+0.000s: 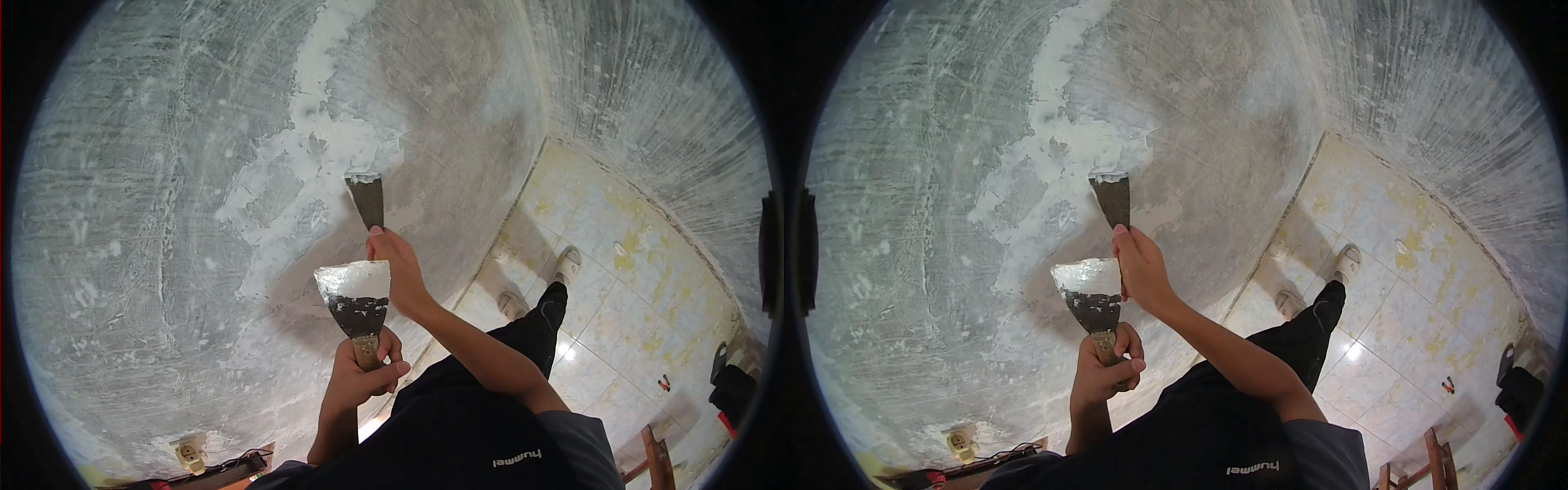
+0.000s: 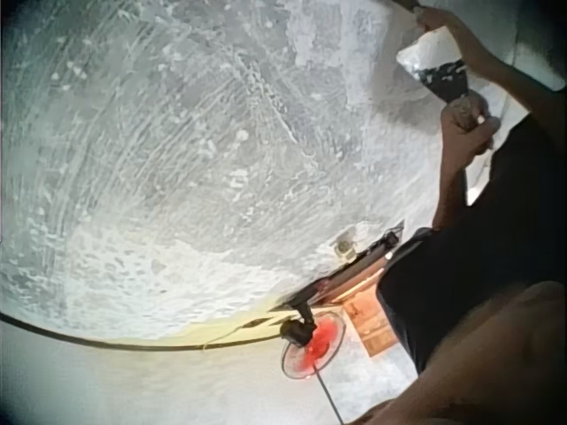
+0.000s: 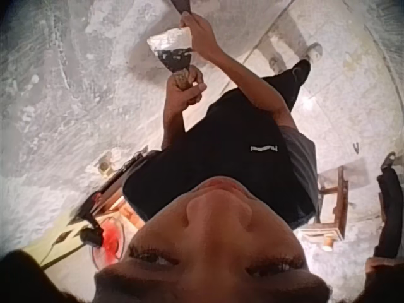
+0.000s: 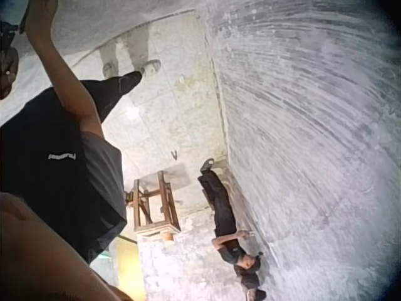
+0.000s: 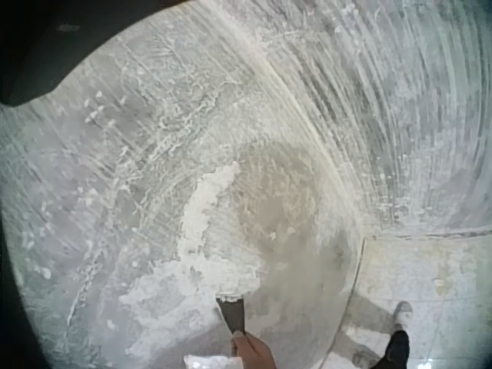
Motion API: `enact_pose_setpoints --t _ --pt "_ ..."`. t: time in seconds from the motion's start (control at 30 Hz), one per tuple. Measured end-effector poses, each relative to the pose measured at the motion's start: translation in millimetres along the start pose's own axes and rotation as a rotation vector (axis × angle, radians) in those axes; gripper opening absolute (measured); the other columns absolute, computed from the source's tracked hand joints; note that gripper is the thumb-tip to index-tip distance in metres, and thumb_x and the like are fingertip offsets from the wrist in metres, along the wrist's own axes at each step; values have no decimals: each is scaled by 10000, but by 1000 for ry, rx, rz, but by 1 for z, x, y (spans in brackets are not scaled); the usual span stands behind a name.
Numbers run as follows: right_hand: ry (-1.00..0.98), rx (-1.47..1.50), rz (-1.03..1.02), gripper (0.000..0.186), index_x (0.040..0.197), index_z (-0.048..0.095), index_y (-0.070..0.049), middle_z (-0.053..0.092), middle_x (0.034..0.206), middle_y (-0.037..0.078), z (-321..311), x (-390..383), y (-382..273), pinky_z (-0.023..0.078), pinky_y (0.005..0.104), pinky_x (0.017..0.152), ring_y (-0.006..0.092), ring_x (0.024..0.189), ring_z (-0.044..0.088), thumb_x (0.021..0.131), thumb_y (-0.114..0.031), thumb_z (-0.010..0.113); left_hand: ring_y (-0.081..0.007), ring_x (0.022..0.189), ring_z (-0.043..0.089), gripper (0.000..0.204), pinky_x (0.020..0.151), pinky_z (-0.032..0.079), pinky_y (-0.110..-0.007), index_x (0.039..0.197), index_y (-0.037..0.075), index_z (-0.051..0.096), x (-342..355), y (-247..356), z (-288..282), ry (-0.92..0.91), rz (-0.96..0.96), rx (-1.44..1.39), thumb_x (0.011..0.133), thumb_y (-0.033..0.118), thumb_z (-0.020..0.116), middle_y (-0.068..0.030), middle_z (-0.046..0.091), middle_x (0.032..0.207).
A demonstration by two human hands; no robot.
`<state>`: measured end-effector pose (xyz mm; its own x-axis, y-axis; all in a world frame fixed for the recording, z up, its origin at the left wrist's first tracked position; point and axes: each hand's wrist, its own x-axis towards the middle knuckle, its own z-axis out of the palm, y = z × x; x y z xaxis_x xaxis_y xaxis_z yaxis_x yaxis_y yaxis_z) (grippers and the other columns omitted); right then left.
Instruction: The person applies wall putty to a concrete wall and smooths it with putty knives.
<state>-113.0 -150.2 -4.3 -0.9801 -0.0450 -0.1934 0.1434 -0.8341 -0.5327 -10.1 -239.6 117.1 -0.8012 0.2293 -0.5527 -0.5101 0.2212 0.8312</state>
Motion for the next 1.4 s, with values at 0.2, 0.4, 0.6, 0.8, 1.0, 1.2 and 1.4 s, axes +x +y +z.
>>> enact_pose_setpoints --t 0.2,0.4,0.6,0.8,1.0,1.2,1.4 --pt "-21 102 -8 396 898 524 -110 498 556 27 -8 17 -42 337 284 371 126 403 453 1091 -451 465 -121 529 580 360 423 474 -238 855 96 437 5 -7 0 28 2 -42 805 -133 710 -80 552 843" --pt "-95 -16 108 390 913 505 -101 501 565 29 -19 -23 -36 362 289 360 135 389 455 1104 -435 447 -115 567 614 357 461 487 -239 876 97 444 4 -17 -6 63 99 -94 825 -110 731 -49 558 858" --pt "-102 55 102 383 932 507 -104 497 578 20 -2 -21 -37 376 283 364 123 396 456 1101 -445 470 -117 590 619 351 466 498 -241 880 90 445 -4 -16 -6 58 114 -93 827 -107 731 -52 553 864" --pt "-110 165 100 358 921 534 -109 516 659 -6 22 -22 -46 387 274 381 104 453 482 1092 -422 505 -131 626 609 341 466 561 -253 873 82 443 -11 -14 -13 66 85 -75 815 -126 706 -74 530 871" --pt "-127 219 102 339 895 542 -128 519 728 -18 31 -18 -40 398 261 499 74 584 499 1083 -410 523 -139 643 619 337 482 595 -273 879 77 446 -15 -14 -20 52 117 -73 810 -126 706 -85 540 882" --pt "-94 278 134 331 905 516 -140 497 634 6 40 -14 -47 379 293 418 103 475 463 1085 -417 494 -145 679 630 336 502 627 -291 888 72 447 -16 -11 -25 42 120 -87 804 -126 705 -96 542 899" --pt "-68 281 137 330 920 494 -146 454 535 25 37 -15 -61 349 315 329 149 364 413 1089 -428 461 -147 666 649 331 507 591 -274 890 76 455 -18 -9 -26 18 114 -103 811 -120 711 -95 562 910"
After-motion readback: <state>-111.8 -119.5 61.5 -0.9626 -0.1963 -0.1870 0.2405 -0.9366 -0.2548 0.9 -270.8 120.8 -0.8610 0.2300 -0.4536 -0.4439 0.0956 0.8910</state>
